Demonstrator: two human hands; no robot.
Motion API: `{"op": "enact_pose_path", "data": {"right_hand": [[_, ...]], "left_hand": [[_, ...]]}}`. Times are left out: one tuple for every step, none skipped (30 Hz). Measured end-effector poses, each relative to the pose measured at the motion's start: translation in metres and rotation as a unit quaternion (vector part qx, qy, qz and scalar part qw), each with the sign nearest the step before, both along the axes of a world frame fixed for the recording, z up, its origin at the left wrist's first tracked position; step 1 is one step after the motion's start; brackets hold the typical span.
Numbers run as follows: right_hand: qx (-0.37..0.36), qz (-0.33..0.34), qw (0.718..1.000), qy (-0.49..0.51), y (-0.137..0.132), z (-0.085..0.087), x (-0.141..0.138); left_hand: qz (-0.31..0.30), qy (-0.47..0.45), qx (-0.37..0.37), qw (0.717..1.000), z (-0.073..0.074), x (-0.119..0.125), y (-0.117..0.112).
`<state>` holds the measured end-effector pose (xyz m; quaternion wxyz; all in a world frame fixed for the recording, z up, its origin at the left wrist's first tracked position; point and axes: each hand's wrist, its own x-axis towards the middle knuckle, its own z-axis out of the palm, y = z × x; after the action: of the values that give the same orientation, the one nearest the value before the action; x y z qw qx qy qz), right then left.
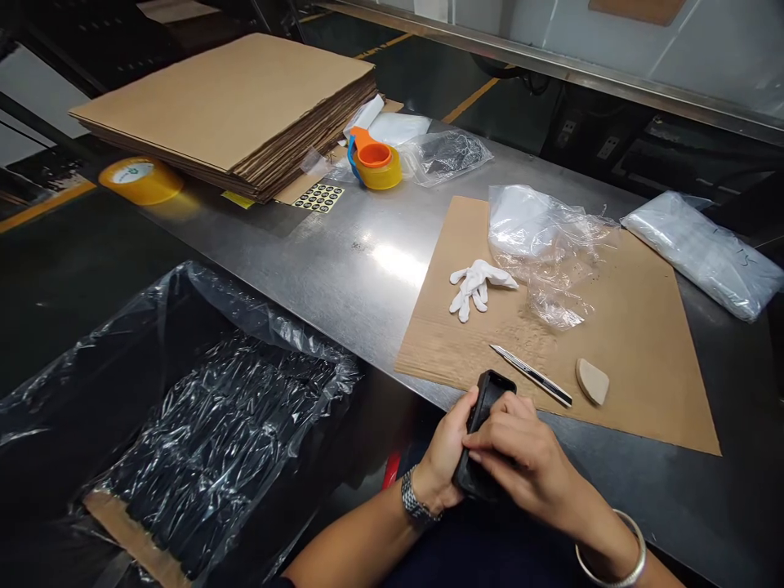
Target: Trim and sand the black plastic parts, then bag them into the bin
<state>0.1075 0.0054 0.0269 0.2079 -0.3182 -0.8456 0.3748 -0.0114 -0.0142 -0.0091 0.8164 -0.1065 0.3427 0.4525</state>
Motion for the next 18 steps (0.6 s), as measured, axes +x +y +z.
{"op": "enact_pose_path", "data": {"right_hand": [[0.019, -0.023, 1.0, 0.006, 0.002, -0.002, 0.001], [0.039, -0.053, 0.998, 0.009, 0.005, -0.004, 0.002], [0.056, -0.084, 0.995, 0.007, 0.008, -0.005, 0.004], [0.07, -0.112, 0.991, 0.004, 0.011, -0.007, 0.006], [0.077, -0.129, 0.989, 0.0, 0.013, -0.007, 0.007], [0.076, -0.134, 0.988, -0.004, 0.015, -0.007, 0.009], [0.068, -0.129, 0.989, -0.007, 0.015, -0.007, 0.01], [0.056, -0.118, 0.991, -0.011, 0.016, -0.006, 0.011], [0.043, -0.105, 0.993, -0.016, 0.015, -0.005, 0.011], [0.032, -0.094, 0.995, -0.021, 0.014, -0.005, 0.011], [0.025, -0.087, 0.996, -0.024, 0.013, -0.004, 0.01], [0.022, -0.082, 0.996, -0.024, 0.013, -0.004, 0.01], [0.023, -0.078, 0.996, -0.019, 0.013, -0.004, 0.009], [0.023, -0.076, 0.997, -0.011, 0.013, -0.004, 0.009], [0.024, -0.074, 0.997, -0.001, 0.015, -0.005, 0.01], [0.026, -0.075, 0.997, 0.011, 0.017, -0.007, 0.011], [0.029, -0.079, 0.996, 0.023, 0.02, -0.008, 0.012], [0.03, -0.087, 0.995, 0.035, 0.024, -0.01, 0.014]], "left_hand": [[-0.008, 0.002, -0.006, 1.0, 0.001, 0.0, 0.0], [-0.028, 0.006, -0.011, 1.0, 0.001, 0.0, 0.0], [-0.056, 0.011, -0.015, 0.998, 0.002, -0.001, -0.001], [-0.087, 0.016, -0.017, 0.996, 0.003, -0.001, -0.002], [-0.116, 0.021, -0.018, 0.993, 0.003, -0.001, -0.002], [-0.137, 0.026, -0.017, 0.99, 0.004, -0.002, -0.003], [-0.145, 0.028, -0.014, 0.989, 0.005, -0.002, -0.003], [-0.138, 0.03, -0.009, 0.99, 0.005, -0.002, -0.003], [-0.123, 0.034, -0.003, 0.992, 0.006, -0.002, -0.003], [-0.108, 0.038, 0.004, 0.993, 0.007, -0.002, -0.003], [-0.095, 0.044, 0.011, 0.994, 0.008, -0.001, -0.002], [-0.087, 0.052, 0.015, 0.995, 0.009, -0.001, -0.002], [-0.092, 0.059, 0.016, 0.994, 0.009, -0.001, -0.002], [-0.106, 0.064, 0.012, 0.992, 0.009, -0.001, -0.003], [-0.126, 0.067, 0.005, 0.99, 0.009, -0.001, -0.003], [-0.147, 0.07, -0.003, 0.987, 0.008, -0.001, -0.004], [-0.163, 0.074, -0.01, 0.984, 0.007, -0.001, -0.005], [-0.172, 0.076, -0.012, 0.982, 0.006, -0.001, -0.007]]}}
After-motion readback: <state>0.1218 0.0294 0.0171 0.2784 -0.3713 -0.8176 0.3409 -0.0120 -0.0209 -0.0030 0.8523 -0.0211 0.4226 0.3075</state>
